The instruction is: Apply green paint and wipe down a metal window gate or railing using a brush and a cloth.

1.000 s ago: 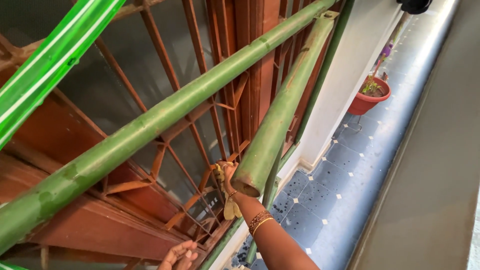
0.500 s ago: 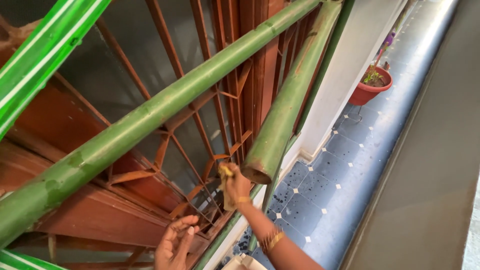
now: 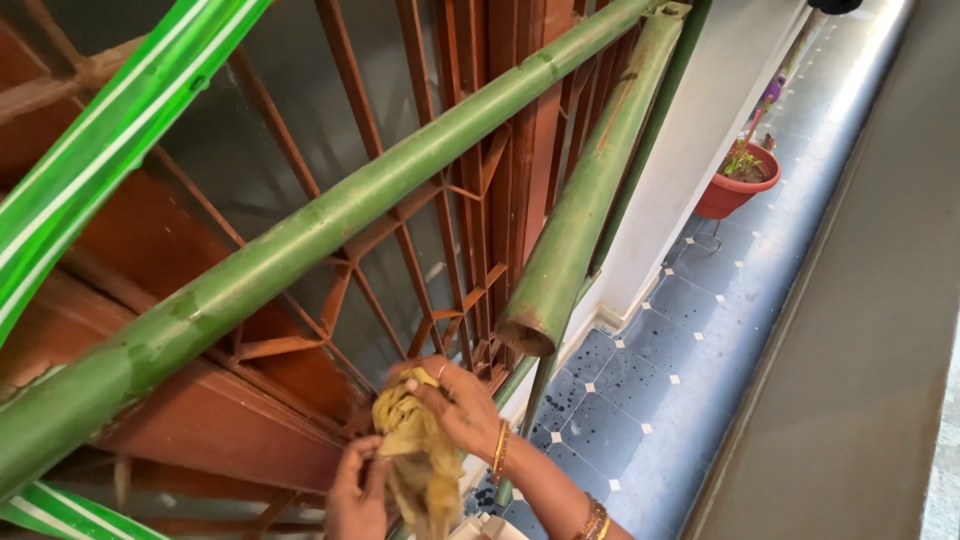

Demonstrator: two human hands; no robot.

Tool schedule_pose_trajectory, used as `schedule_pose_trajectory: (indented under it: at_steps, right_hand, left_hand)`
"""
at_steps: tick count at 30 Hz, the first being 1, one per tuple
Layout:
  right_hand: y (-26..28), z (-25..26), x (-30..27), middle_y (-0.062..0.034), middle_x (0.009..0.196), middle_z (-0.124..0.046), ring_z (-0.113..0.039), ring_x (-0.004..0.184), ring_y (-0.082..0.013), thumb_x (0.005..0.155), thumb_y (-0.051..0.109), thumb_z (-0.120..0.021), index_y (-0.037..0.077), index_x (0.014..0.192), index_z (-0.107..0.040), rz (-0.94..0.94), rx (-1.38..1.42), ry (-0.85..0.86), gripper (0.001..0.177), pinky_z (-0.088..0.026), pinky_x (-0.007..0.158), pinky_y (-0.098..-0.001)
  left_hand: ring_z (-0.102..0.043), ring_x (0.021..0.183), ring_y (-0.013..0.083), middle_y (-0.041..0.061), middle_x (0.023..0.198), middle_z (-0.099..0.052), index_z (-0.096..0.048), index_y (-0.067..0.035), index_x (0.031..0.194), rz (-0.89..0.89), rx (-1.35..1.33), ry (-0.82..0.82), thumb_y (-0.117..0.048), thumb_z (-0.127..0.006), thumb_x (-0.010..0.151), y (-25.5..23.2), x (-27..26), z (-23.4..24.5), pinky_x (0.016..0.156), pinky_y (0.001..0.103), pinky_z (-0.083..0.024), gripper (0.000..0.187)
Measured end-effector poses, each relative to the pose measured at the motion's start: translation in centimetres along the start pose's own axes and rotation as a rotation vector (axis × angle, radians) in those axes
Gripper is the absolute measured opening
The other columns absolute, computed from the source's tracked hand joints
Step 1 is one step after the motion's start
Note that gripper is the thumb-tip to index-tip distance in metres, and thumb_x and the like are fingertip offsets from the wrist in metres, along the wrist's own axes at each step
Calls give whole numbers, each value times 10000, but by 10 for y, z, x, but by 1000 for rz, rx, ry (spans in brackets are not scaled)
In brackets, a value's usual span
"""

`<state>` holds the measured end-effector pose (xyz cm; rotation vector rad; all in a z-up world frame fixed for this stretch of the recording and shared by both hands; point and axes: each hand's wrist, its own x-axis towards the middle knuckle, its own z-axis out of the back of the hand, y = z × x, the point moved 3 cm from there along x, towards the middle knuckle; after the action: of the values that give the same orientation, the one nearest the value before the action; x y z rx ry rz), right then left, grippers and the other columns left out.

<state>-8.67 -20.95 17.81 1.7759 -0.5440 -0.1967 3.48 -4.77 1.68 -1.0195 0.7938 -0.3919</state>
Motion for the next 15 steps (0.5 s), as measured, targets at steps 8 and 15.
schedule_pose_trajectory:
  at_steps: [8, 15]
  right_hand:
    - [-68, 7, -30, -119, 1073, -726, -715, 999, -264, 977, 303, -651, 43, 1256, -624, -209, -605, 300, 382, -576, 910, -390]
    - [-76, -6, -39, -74, 1029, -730, -711, 961, -240, 889, 87, -643, 13, 1180, -649, -91, -440, 3, 300, -568, 866, -355]
  left_hand:
    - [-720, 1045, 191, 67, 1145, -722, -614, -109, 1193, 21, -88, -15, -159, -598, 986, -105, -76, -3, 931, 362, -579, 214]
    - [-685, 1093, 264, 189, 1352, -560, -642, 15, 1217, -728, -252, 97, -138, -677, 933, -185, -178, -5, 949, 410, -577, 325]
